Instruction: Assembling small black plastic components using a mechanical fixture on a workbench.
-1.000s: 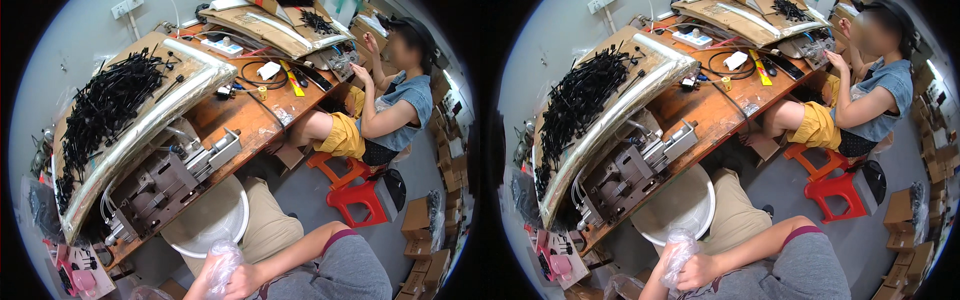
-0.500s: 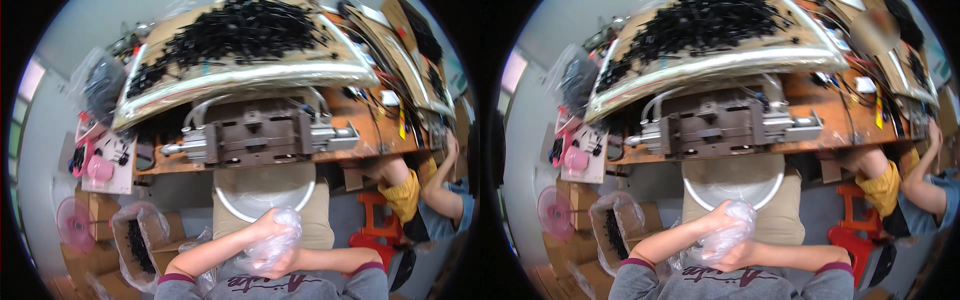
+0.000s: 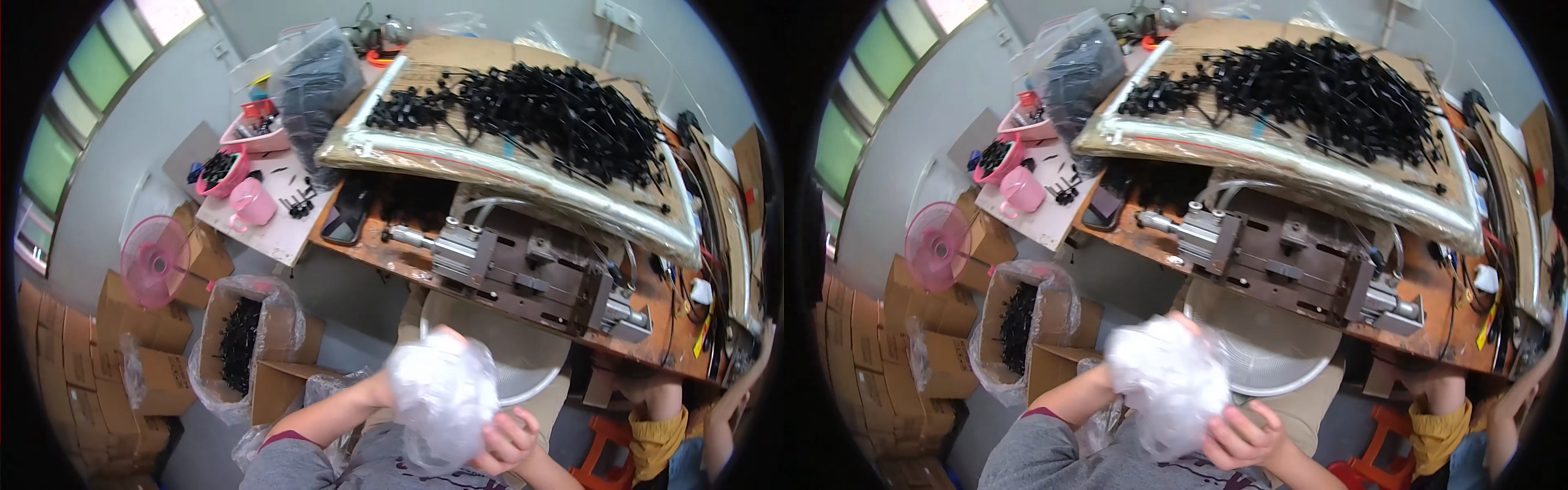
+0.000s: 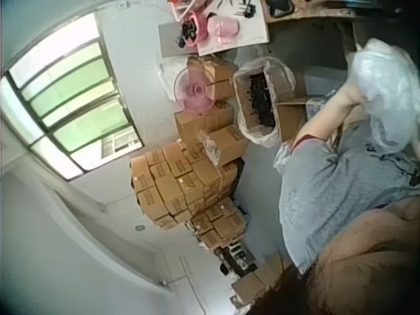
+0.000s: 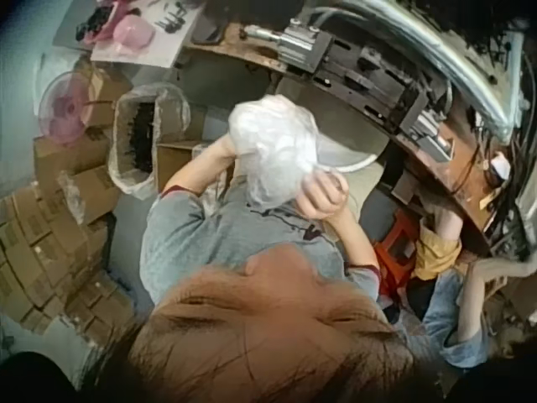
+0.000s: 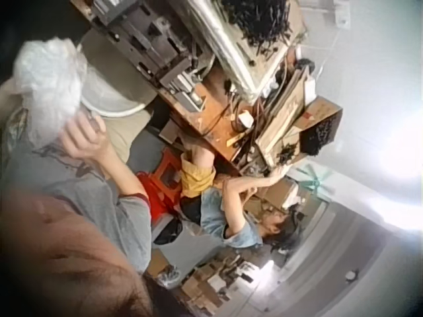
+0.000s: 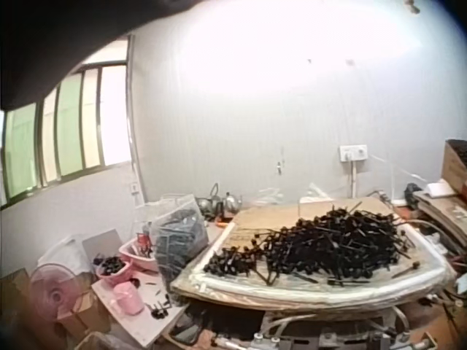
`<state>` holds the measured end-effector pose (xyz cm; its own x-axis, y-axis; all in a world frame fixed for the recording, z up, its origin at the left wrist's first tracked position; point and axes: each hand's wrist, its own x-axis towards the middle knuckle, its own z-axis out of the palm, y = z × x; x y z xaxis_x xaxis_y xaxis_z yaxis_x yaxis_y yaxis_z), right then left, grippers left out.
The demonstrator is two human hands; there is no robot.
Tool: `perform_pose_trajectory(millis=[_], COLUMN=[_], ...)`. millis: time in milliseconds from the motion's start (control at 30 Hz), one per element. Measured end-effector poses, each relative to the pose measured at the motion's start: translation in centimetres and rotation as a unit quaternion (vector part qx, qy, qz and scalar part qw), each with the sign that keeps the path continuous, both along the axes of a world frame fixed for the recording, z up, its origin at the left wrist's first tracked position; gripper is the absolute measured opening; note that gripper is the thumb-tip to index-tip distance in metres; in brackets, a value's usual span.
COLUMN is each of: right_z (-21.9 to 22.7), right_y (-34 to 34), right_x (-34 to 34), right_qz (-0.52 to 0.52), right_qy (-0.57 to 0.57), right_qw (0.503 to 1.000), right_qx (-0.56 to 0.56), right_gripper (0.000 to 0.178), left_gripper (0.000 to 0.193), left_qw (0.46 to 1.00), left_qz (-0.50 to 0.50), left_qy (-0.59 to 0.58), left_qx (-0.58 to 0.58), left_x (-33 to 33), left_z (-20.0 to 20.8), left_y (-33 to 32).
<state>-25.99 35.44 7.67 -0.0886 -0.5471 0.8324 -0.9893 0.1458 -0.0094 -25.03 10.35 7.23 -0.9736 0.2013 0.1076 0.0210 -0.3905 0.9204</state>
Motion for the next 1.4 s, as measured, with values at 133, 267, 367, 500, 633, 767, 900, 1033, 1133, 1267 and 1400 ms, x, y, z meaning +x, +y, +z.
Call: perform_pose_trajectory(millis=[133,267,367,500,633,767,900,1033,1133,1267,1400], right_z=[-2.0,-4.1,-4.6,-3.4,-3.5,-2.0,-2.0,-1.4,-1.1,-1.1,-0.1], right_y=[-0.3,-1.0,-0.9,-0.2,2.2,2.4,2.6,2.3,2.0,1.3,0.6], right_x=[1.2,2.1,2.3,1.9,3.0,3.0,3.2,2.4,1.6,0.9,1.3], right_qz=[-0.084,-0.074,-0.063,-0.18,-0.187,-0.202,-0.228,-0.162,-0.112,-0.096,-0.084], right_qy=[-0.178,-0.3,-0.344,-0.406,-0.475,-0.475,-0.492,-0.466,-0.435,-0.412,-0.382], right_qw=[0.98,0.951,0.935,0.895,0.848,0.841,0.817,0.826,0.851,0.878,0.893], right_qx=[-0.01,-0.001,0.052,0.048,0.144,0.163,0.198,0.274,0.271,0.226,0.222], right_gripper=[0.056,0.06,0.059,0.042,0.054,0.052,0.05,0.043,0.037,0.028,0.024], left_gripper=[0.084,0.089,0.086,0.082,0.1,0.114,0.09,0.063,0.054,0.042,0.034], left_qw=[0.913,0.664,0.472,0.222,0.255,0.463,0.624,0.767,0.805,0.857,0.81], left_qz=[0.359,0.705,0.789,0.753,0.686,0.709,0.65,0.559,0.484,0.335,0.172], left_qy=[0.194,0.247,0.338,0.432,0.273,-0.044,0.113,0.126,0.161,0.172,0.225], left_qx=[-0.023,-0.021,-0.202,-0.444,-0.624,-0.53,-0.419,-0.289,-0.303,-0.352,-0.513], left_x=[1.9,2.8,2.3,-3.7,-8.9,-12.9,-12.3,-10.4,-8.7,-7.0,-3.8], left_z=[5.9,11.0,14.7,18.6,22.4,22.1,21.0,20.1,18.3,13.6,10.1], left_y=[-5.2,-8.7,-13.7,-20.0,-28.1,-32.5,-30.1,-24.6,-21.4,-14.5,-9.0])
